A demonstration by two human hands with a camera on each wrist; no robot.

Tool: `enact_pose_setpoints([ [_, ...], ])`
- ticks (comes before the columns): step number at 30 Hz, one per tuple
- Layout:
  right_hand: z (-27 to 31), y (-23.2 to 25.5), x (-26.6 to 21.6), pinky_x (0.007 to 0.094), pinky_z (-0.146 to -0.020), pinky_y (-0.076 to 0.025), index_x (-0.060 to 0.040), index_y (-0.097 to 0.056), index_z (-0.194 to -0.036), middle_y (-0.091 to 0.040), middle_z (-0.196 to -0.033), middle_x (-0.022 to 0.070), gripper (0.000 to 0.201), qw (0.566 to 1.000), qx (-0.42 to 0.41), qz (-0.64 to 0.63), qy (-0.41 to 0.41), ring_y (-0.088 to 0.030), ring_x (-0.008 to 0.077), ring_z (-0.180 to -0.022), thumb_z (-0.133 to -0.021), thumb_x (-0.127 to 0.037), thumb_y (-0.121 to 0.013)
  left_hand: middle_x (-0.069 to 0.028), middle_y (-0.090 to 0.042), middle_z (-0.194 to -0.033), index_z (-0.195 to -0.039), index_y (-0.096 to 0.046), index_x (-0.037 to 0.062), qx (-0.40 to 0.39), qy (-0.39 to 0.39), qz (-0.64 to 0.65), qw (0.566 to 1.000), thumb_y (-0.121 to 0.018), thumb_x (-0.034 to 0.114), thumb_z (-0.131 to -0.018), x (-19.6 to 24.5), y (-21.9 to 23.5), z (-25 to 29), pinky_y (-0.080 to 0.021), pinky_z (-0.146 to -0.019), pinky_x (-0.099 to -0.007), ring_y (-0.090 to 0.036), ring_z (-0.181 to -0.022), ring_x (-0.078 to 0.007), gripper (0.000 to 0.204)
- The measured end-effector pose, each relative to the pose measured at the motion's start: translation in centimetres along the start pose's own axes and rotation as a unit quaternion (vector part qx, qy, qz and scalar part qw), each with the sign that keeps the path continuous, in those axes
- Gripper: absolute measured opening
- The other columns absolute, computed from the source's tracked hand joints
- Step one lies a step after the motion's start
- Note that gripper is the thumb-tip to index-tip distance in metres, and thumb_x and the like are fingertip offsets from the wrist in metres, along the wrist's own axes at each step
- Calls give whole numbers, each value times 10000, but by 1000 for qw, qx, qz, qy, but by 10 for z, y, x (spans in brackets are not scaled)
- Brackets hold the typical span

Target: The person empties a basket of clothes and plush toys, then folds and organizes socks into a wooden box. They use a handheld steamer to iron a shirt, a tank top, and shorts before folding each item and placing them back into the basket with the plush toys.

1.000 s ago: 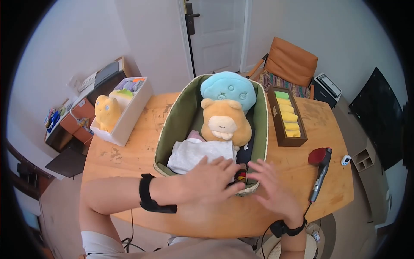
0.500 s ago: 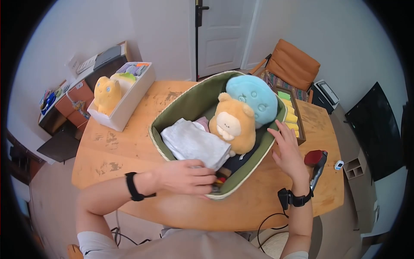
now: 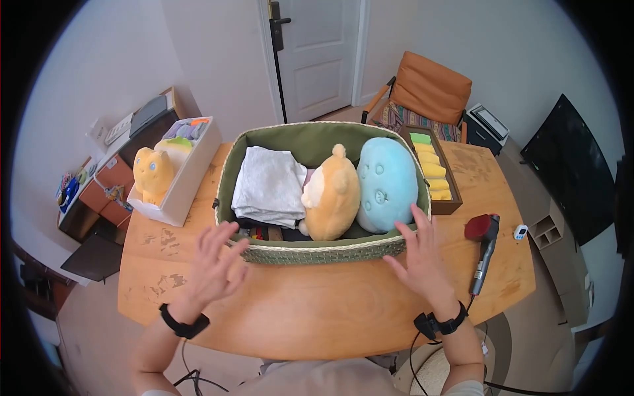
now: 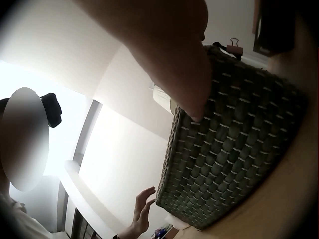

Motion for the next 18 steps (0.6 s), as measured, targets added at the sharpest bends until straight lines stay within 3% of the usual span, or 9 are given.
enact_pose_setpoints([
  [3, -5, -13, -1, 656, -1164, -236, -83, -458, -1375, -259, -1587, 216, 692, 1000, 4, 17, -21, -260, 435, -1461, -810, -267, -812, -194, -344, -1553, -1443, -458, 151, -11, 46, -18, 999, -780, 309, -786, 14, -34, -2, -300, -1137, -588, -297, -1451, -420, 749],
  [5, -9, -19, 3, 662, -1161, -234, -85, -456, -1375, -238, -1598, 217, 690, 999, 10, 19, -32, -236, 437, -1471, -814, -280, -807, -199, -282, -1587, -1472, -404, 153, 42, 35, -109, 992, -811, 352, -776, 13, -45, -3, -309, -1128, -604, -240, -1481, -422, 831],
  [10, -54, -36, 25, 653, -1140, -274, -87, -423, -1390, -213, -1610, 206, 735, 996, -2, 60, -61, -242, 427, -1471, -802, -286, -816, -212, -259, -1602, -1504, -361, 127, 40, 93, -133, 986, -837, 313, -752, -10, -61, -41, -317, -1124, -585, -237, -1492, -420, 910],
  [18, -116, -70, 56, 671, -1115, -306, -114, -427, -1371, -213, -1614, 173, 728, 994, 45, 67, -78, -214, 396, -1495, -781, -252, -833, -199, -262, -1615, -1541, -307, 131, 74, 143, -145, 976, -842, 283, -668, -55, -84, -95, -333, -1103, -558, -187, -1533, -393, 1035],
])
Point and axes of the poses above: each hand's wrist, its own z-axis away from the middle knuckle, its own y-axis out of the back of the hand, x = y × z, the point moved 7 cm from there along -z, towards the middle knuckle
